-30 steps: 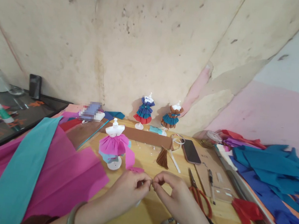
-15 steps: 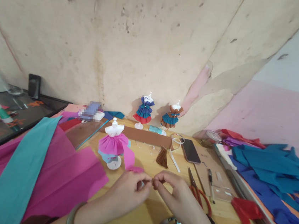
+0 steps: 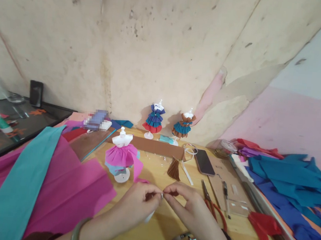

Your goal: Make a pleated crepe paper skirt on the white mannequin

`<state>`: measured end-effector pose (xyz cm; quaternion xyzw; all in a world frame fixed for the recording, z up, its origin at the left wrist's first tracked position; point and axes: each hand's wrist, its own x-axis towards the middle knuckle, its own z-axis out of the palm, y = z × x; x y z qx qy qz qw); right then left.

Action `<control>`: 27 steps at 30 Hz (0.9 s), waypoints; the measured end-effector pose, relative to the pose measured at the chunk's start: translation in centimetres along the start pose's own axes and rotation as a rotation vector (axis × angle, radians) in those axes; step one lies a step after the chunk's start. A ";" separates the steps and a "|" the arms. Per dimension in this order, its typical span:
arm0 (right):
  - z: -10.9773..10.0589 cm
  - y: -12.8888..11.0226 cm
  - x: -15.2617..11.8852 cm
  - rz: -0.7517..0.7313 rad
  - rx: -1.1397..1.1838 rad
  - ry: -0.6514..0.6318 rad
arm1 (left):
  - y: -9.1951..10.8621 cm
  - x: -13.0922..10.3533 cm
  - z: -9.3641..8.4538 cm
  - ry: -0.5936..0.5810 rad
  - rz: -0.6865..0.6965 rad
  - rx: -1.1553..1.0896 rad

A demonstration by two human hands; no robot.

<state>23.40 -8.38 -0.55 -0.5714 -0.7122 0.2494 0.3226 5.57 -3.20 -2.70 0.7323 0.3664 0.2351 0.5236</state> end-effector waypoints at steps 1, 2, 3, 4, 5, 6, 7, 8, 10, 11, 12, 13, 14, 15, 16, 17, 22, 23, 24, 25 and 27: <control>0.0 0.0 0.0 -0.006 -0.001 0.004 | 0.1 0.0 0.0 -0.004 -0.003 -0.007; 0.1 0.1 -0.1 -0.011 -0.006 0.009 | 0.2 0.0 0.0 -0.007 -0.004 -0.014; 0.1 0.1 -0.1 -0.015 -0.014 0.013 | 0.3 0.0 0.0 -0.009 -0.004 -0.019; 0.2 0.1 -0.1 -0.019 -0.026 0.016 | 0.4 0.0 0.0 -0.012 -0.004 -0.023; 0.3 0.1 -0.2 -0.022 -0.038 0.019 | 0.5 0.0 -0.1 -0.011 -0.006 -0.023; 0.4 0.0 -0.2 -0.025 -0.050 0.023 | 0.6 0.0 -0.1 -0.007 -0.009 -0.020; 0.4 -0.1 -0.2 -0.029 -0.059 0.025 | 0.6 0.0 0.0 -0.001 -0.010 -0.015; 0.4 -0.2 -0.2 -0.033 -0.065 0.027 | 0.5 0.0 0.0 0.002 -0.011 -0.014; 0.3 -0.3 -0.1 -0.040 -0.065 0.029 | 0.4 0.0 0.0 0.006 -0.005 -0.014; 0.3 -0.4 -0.1 -0.042 -0.062 0.030 | 0.3 0.0 0.0 0.007 0.002 -0.011; 0.2 -0.4 0.0 -0.043 -0.060 0.028 | 0.3 -0.1 0.0 0.005 0.007 -0.007; 0.2 -0.3 0.0 -0.042 -0.059 0.029 | 0.2 -0.1 0.0 0.000 0.007 -0.002; 0.2 -0.3 0.0 -0.041 -0.059 0.030 | 0.2 -0.1 0.0 -0.004 0.005 0.004; 0.2 -0.2 0.0 -0.042 -0.060 0.031 | 0.1 -0.1 0.0 -0.007 0.002 0.006; 0.2 -0.1 0.0 -0.042 -0.061 0.032 | 0.1 -0.1 0.0 -0.011 -0.002 0.005; 0.3 0.0 0.0 -0.042 -0.061 0.031 | 0.1 0.0 0.0 -0.011 -0.004 0.003; 0.4 0.0 -0.1 -0.025 -0.044 0.023 | 0.0 0.1 0.1 0.006 -0.015 -0.011; 0.4 -0.1 -0.1 -0.020 -0.044 0.023 | 0.0 0.1 0.1 0.007 -0.018 -0.013; 0.4 -0.1 -0.1 -0.017 -0.046 0.022 | 0.0 0.1 0.1 0.005 -0.018 -0.013; 0.4 -0.2 -0.1 -0.015 -0.048 0.020 | 0.0 0.1 0.1 0.006 -0.017 -0.008; 0.4 -0.2 -0.1 -0.011 -0.051 0.021 | 0.0 0.1 0.1 0.006 -0.007 0.002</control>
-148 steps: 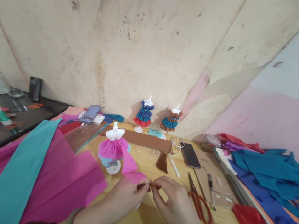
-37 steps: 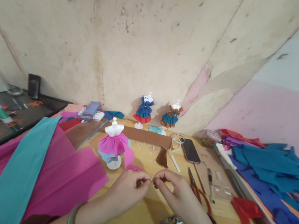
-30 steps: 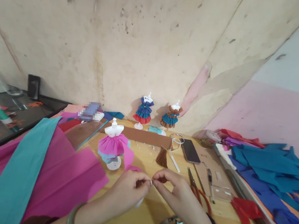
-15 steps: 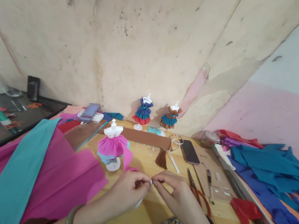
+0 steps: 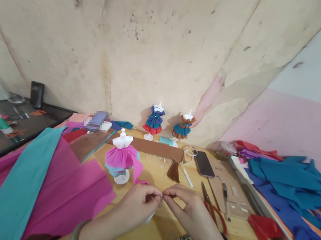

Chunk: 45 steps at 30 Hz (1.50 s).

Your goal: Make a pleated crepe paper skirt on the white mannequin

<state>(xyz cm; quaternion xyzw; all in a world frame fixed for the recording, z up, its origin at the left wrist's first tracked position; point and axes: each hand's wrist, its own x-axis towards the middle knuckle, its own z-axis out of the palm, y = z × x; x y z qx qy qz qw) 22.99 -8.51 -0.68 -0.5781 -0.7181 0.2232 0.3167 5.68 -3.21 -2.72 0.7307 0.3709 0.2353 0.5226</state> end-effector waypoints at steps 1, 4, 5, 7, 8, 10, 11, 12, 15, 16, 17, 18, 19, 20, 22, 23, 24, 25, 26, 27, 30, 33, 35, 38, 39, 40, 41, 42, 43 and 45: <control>0.0 0.0 0.0 0.001 0.001 0.000 | 0.0 0.0 0.0 -0.002 0.006 0.003; 0.0 0.1 0.1 0.001 0.009 0.009 | 0.0 -0.1 0.0 -0.001 0.019 0.012; -0.1 0.1 0.1 -0.002 0.012 0.008 | -0.1 -0.1 0.1 0.002 0.018 0.016; -0.1 0.2 0.1 -0.009 0.015 0.005 | -0.1 0.0 0.1 0.007 0.007 0.018; -0.1 0.2 0.0 -0.013 0.015 0.003 | -0.2 0.0 0.1 0.005 -0.002 0.011; -0.1 0.2 0.0 -0.018 0.013 -0.004 | -0.3 0.1 0.0 -0.001 -0.010 -0.008; -0.1 0.2 0.0 -0.020 0.012 -0.004 | -0.3 0.1 0.0 -0.002 -0.005 -0.013; 0.0 0.2 0.0 -0.021 0.009 -0.003 | -0.4 0.1 0.0 -0.002 0.003 -0.016; 0.1 0.2 0.1 -0.020 -0.001 0.001 | -0.2 0.1 0.0 -0.003 0.014 -0.022; 0.1 0.2 0.1 -0.018 -0.006 0.002 | -0.1 0.1 0.0 -0.003 0.012 -0.024; 0.1 0.3 0.1 -0.015 -0.012 0.003 | -0.1 0.1 0.0 -0.004 0.008 -0.028; 0.2 0.3 0.1 -0.011 -0.018 0.004 | 0.0 0.1 0.0 -0.008 0.005 -0.030; 0.2 0.3 0.2 -0.008 -0.025 0.004 | 0.1 0.1 0.0 -0.010 0.004 -0.029; 0.2 0.3 0.1 -0.007 -0.030 0.004 | 0.1 0.1 0.0 -0.012 0.006 -0.029; 0.2 0.3 0.1 -0.013 -0.030 0.004 | 0.1 0.2 0.1 -0.006 0.012 -0.023; 0.2 0.3 0.1 -0.019 -0.026 0.003 | 0.1 0.1 0.1 -0.001 0.013 -0.018; 0.2 0.3 0.0 -0.025 -0.020 0.005 | 0.0 0.1 0.1 0.004 0.011 -0.016; 0.2 0.3 0.0 -0.031 -0.014 0.006 | 0.0 0.1 0.1 0.009 0.005 -0.016; 0.2 0.3 0.0 -0.035 -0.011 0.008 | 0.0 0.1 0.1 0.007 -0.003 -0.020; 0.2 0.3 0.0 -0.039 -0.010 0.006 | 0.0 0.1 0.1 0.004 -0.011 -0.027; 0.0 0.2 -0.1 -0.046 -0.013 -0.010 | -0.1 0.1 0.1 -0.004 -0.014 -0.051; 0.0 0.2 0.0 -0.045 -0.014 -0.011 | -0.2 0.2 0.2 -0.007 0.001 -0.047; 0.0 0.2 0.0 -0.042 -0.020 -0.008 | -0.3 0.2 0.2 0.007 0.005 -0.022; 0.1 0.3 0.1 -0.043 -0.022 -0.001 | -0.3 0.2 0.2 0.012 -0.009 -0.007; 0.2 0.3 0.1 -0.043 -0.019 0.003 | -0.3 0.2 0.2 0.011 -0.014 -0.012; 0.2 0.3 0.1 -0.043 -0.015 0.006 | -0.2 0.3 0.2 0.007 -0.017 -0.020; 0.2 0.3 0.1 -0.042 -0.013 0.007 | -0.2 0.3 0.2 0.005 -0.021 -0.028; 0.3 0.2 0.1 -0.041 -0.013 0.006 | -0.1 0.3 0.2 0.003 -0.024 -0.031; 0.3 0.2 0.1 -0.037 -0.018 0.006 | -0.1 0.3 0.2 0.000 -0.024 -0.032; 0.3 0.2 0.1 -0.028 -0.037 0.006 | 0.0 0.3 0.1 0.003 -0.022 -0.024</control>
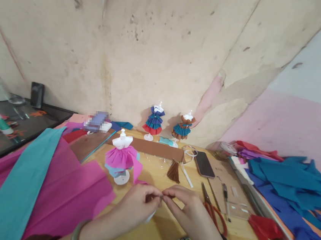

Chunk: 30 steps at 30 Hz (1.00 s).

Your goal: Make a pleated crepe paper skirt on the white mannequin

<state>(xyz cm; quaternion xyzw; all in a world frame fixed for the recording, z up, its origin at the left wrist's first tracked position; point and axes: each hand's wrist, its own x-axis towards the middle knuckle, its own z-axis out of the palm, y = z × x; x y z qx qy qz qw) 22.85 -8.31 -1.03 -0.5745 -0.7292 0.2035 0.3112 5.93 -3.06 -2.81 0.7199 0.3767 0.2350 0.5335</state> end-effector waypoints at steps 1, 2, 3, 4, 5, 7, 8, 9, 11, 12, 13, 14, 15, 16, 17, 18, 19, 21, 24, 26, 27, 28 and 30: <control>0.0 0.0 0.0 0.002 -0.010 -0.001 | 0.0 0.0 0.0 0.003 0.000 0.005; 0.0 0.0 0.1 0.000 -0.018 -0.003 | 0.0 0.0 0.0 0.004 0.002 0.008; 0.0 0.0 0.1 -0.003 -0.023 -0.005 | 0.0 0.0 0.0 -0.001 0.001 0.005; -0.1 0.0 0.1 -0.008 -0.023 -0.008 | 0.0 0.0 0.0 -0.008 -0.003 0.001; -0.2 0.0 0.1 -0.012 -0.021 -0.011 | 0.0 0.0 0.0 -0.019 -0.008 -0.004; -0.3 0.0 0.0 -0.012 -0.016 -0.015 | 0.0 0.0 -0.1 -0.037 -0.014 -0.007; -0.3 0.0 0.0 -0.011 -0.015 -0.017 | 0.0 0.0 -0.1 -0.040 -0.010 -0.004; -0.3 0.0 0.0 -0.010 -0.016 -0.017 | 0.1 0.0 -0.1 -0.040 -0.005 0.003; -0.2 0.0 0.0 -0.014 -0.024 -0.013 | 0.1 -0.1 -0.1 -0.036 0.007 0.016; -0.2 0.0 -0.1 -0.018 -0.030 -0.006 | 0.1 -0.1 -0.2 -0.035 0.013 0.020; -0.1 0.0 -0.1 -0.024 -0.035 0.001 | 0.1 -0.1 -0.2 -0.038 0.018 0.023; -0.1 0.1 -0.1 -0.032 -0.038 0.009 | 0.1 -0.1 -0.2 -0.040 0.022 0.027; 0.0 0.1 -0.1 -0.037 -0.038 0.014 | 0.1 -0.2 -0.2 -0.043 0.025 0.030; 0.0 0.1 -0.1 -0.040 -0.035 0.013 | 0.1 -0.2 -0.2 -0.045 0.026 0.032; 0.0 0.1 -0.1 -0.042 -0.031 0.012 | 0.1 -0.2 -0.2 -0.050 0.026 0.032; 0.0 0.0 -0.1 -0.040 -0.026 0.008 | 0.1 -0.2 -0.2 -0.050 0.023 0.032; 0.0 0.0 -0.1 -0.036 -0.024 0.004 | 0.1 -0.2 -0.2 -0.050 0.022 0.033; 0.0 -0.1 -0.1 -0.025 -0.031 0.002 | 0.1 -0.2 -0.2 -0.047 0.023 0.034; 0.0 -0.2 -0.1 -0.017 -0.052 0.010 | 0.0 0.0 -0.2 -0.035 0.041 0.033; 0.0 -0.1 -0.1 -0.021 -0.048 0.008 | -0.1 0.0 -0.2 -0.037 0.050 0.032; 0.0 -0.1 -0.1 -0.022 -0.040 0.006 | -0.1 0.0 -0.2 -0.038 0.051 0.031; -0.1 -0.1 -0.1 -0.025 -0.028 0.003 | -0.1 0.0 -0.2 -0.040 0.048 0.030; -0.2 -0.1 -0.1 -0.026 -0.004 0.004 | -0.1 0.0 -0.2 -0.043 0.042 0.023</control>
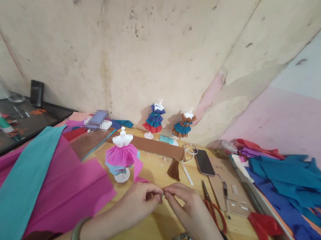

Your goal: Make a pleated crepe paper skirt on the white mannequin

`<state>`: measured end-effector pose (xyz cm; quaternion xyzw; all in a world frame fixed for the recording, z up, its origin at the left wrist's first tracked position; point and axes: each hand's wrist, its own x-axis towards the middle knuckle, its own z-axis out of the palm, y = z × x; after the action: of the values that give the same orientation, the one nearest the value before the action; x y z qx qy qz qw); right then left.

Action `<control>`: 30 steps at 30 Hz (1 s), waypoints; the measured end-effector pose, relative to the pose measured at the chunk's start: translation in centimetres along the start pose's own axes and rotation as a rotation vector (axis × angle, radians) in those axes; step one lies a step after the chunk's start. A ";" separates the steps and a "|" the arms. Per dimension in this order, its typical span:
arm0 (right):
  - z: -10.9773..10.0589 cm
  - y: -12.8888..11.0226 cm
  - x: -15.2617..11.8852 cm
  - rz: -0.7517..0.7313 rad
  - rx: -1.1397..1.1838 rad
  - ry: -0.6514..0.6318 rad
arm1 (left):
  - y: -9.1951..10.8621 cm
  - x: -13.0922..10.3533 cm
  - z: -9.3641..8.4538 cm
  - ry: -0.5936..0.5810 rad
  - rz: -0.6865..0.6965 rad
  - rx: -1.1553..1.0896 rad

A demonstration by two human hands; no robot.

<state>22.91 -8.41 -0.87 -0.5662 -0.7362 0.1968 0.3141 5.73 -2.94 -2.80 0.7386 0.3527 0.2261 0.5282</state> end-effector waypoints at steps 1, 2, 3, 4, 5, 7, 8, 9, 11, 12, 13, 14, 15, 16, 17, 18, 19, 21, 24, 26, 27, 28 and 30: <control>0.0 0.0 0.0 0.000 0.008 0.000 | 0.0 0.0 0.0 0.000 -0.003 -0.004; 0.0 0.0 0.0 0.000 0.013 -0.001 | 0.0 0.0 0.0 0.003 -0.004 -0.008; 0.0 -0.1 0.0 0.001 0.013 -0.002 | 0.1 0.0 0.0 0.005 -0.005 -0.011; 0.0 -0.1 0.1 0.003 0.009 -0.003 | 0.1 0.0 0.0 0.006 -0.005 -0.010; 0.1 -0.1 0.1 0.003 0.002 0.001 | 0.1 0.0 0.0 0.007 -0.006 -0.007; 0.2 0.0 0.0 -0.001 -0.008 0.009 | 0.1 0.1 0.0 0.006 -0.005 -0.002; 0.2 0.0 0.0 -0.003 -0.011 0.012 | 0.2 0.1 0.0 0.007 -0.006 -0.002; 0.3 0.1 0.0 -0.005 -0.010 0.011 | 0.2 0.1 0.0 0.012 -0.010 -0.003; 0.3 0.1 0.0 -0.003 0.002 0.005 | 0.2 0.1 0.0 0.022 -0.026 -0.011; 0.2 0.1 0.0 -0.001 0.010 0.000 | 0.2 0.0 -0.1 0.023 -0.036 -0.019; 0.2 0.1 0.0 0.000 0.018 -0.003 | 0.2 0.0 -0.1 0.023 -0.046 -0.029; 0.1 0.1 0.0 0.001 0.024 -0.007 | 0.2 0.0 0.0 0.020 -0.052 -0.042; 0.1 0.1 0.0 0.002 0.028 -0.010 | 0.1 0.0 0.0 0.020 -0.054 -0.053; 0.0 0.1 0.0 0.004 0.030 -0.013 | 0.0 0.0 0.0 0.021 -0.052 -0.062; 0.0 0.0 0.0 0.005 0.029 -0.015 | -0.1 0.0 0.0 0.023 -0.047 -0.066; 0.0 0.0 0.0 0.006 0.029 -0.015 | -0.1 0.0 0.0 0.024 -0.043 -0.065; 0.0 0.0 0.0 0.007 0.028 -0.015 | -0.1 0.0 -0.1 0.021 -0.040 -0.060; 0.0 0.0 0.0 0.008 0.024 -0.013 | -0.1 0.0 -0.1 0.013 -0.039 -0.044; 0.3 0.1 0.0 0.008 0.013 -0.005 | -0.1 0.1 -0.1 0.005 -0.039 -0.022; 0.5 0.1 0.0 0.006 0.000 0.010 | -0.1 0.1 -0.1 0.007 -0.038 -0.014; 0.6 0.2 0.0 0.004 -0.005 0.018 | -0.1 0.1 -0.1 0.010 -0.038 -0.011; 0.6 0.2 0.0 0.000 -0.008 0.026 | -0.1 0.1 -0.1 0.011 -0.039 -0.009; 0.6 0.2 -0.1 -0.010 -0.009 0.034 | -0.1 0.0 -0.1 0.013 -0.036 -0.005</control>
<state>22.60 -8.37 -1.44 -0.5673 -0.7343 0.1823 0.3252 5.70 -2.85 -2.84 0.7294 0.3687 0.2223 0.5316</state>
